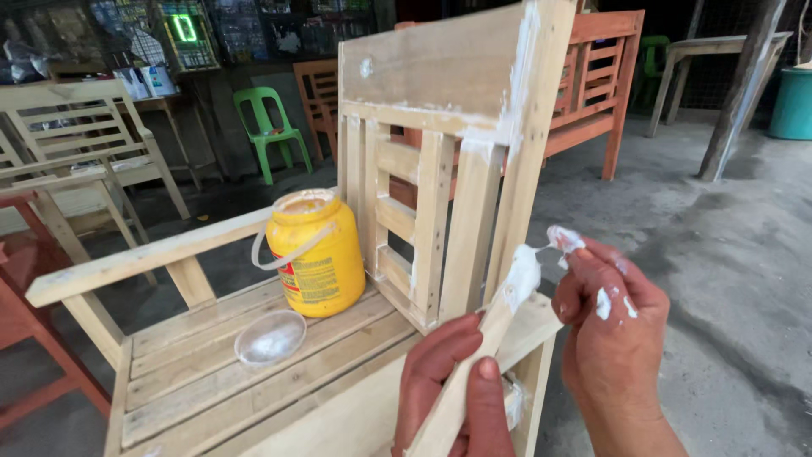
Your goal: The person applies white wood filler to the joints and gaps of a wooden chair using a small wooden stick. They work methodically along the side and back of the chair, smoothing the filler into the seams with their finger.
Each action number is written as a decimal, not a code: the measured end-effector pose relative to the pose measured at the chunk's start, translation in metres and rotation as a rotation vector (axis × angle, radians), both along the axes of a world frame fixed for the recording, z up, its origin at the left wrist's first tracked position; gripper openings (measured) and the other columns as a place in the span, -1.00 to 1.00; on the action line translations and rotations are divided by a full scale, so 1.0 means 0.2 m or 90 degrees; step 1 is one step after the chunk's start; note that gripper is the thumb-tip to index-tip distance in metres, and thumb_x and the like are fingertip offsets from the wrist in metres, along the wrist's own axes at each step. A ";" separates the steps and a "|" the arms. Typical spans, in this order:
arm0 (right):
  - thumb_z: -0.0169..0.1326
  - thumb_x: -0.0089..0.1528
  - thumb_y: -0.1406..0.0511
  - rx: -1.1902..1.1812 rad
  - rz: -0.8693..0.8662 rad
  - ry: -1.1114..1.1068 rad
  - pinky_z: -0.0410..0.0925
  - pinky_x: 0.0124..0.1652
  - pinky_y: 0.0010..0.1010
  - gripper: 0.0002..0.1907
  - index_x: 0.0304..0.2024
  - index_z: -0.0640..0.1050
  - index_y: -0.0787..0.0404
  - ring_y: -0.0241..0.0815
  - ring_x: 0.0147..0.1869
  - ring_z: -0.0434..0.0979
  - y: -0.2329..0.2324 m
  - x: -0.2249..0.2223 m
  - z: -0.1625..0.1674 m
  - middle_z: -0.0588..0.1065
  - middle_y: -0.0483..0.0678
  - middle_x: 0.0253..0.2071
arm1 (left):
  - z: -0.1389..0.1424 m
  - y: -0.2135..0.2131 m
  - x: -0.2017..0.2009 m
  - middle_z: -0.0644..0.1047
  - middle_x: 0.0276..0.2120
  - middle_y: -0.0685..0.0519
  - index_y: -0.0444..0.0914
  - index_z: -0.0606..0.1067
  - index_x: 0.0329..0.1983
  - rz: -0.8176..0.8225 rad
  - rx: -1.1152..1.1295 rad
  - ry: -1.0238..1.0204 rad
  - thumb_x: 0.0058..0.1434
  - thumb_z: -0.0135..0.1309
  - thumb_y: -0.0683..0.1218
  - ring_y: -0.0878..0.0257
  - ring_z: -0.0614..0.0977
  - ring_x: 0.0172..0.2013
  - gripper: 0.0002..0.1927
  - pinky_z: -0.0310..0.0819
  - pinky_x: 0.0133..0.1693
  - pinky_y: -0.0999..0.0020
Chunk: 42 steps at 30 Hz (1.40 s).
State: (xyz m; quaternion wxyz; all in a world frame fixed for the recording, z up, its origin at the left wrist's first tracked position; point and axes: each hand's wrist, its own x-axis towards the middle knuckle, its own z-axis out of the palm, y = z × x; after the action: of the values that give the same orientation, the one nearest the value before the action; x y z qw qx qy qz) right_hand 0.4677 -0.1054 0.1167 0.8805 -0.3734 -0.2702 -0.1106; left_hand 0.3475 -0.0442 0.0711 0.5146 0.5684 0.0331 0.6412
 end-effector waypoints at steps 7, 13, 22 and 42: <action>0.08 0.28 0.39 -0.101 -0.004 0.163 0.12 -0.49 -0.44 -0.78 -0.11 0.61 0.46 -0.29 -0.53 0.24 -0.08 -0.01 0.05 0.35 -0.10 -0.57 | -0.05 0.08 -0.02 0.58 -0.06 -0.20 -0.36 0.58 -0.18 0.092 0.000 0.054 0.26 0.16 -0.12 0.03 0.65 0.00 -0.81 0.52 0.13 0.15; 0.09 0.29 0.38 -0.148 -0.025 0.225 0.07 -0.50 -0.39 -0.75 -0.07 0.59 0.47 -0.25 -0.53 0.21 -0.20 0.02 0.27 0.33 -0.06 -0.56 | 0.16 0.18 -0.11 0.61 -0.09 -0.20 -0.36 0.57 -0.18 0.147 0.037 0.068 0.24 0.18 -0.11 0.03 0.67 -0.04 -0.80 0.53 0.11 0.15; 0.08 0.25 0.39 -0.232 0.011 0.296 0.08 -0.52 -0.39 -0.77 -0.09 0.59 0.42 -0.28 -0.54 0.24 -0.39 -0.05 0.67 0.45 -0.08 -0.44 | 0.85 -0.09 -0.43 0.68 -0.13 -0.16 -0.36 0.59 -0.18 0.100 -0.017 0.114 0.16 0.12 -0.32 0.05 0.69 -0.05 -0.83 0.55 0.07 0.25; 0.12 0.28 0.36 -0.514 0.190 0.226 0.01 -0.58 -0.36 -0.77 -0.15 0.66 0.45 -0.31 -0.59 0.13 -0.43 0.44 0.80 0.37 -0.08 -0.50 | 1.30 -0.35 -0.05 0.61 -0.10 -0.09 -0.33 0.53 -0.12 0.148 0.060 0.171 0.25 0.10 -0.32 0.06 0.66 -0.07 -0.85 0.53 0.02 0.26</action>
State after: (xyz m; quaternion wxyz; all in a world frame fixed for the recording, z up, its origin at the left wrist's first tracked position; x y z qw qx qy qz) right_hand 0.5560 -0.1909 0.2761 0.7034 -0.6566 -0.1874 0.1973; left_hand 0.3371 -0.1144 0.3310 0.4008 0.6647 0.1363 0.6155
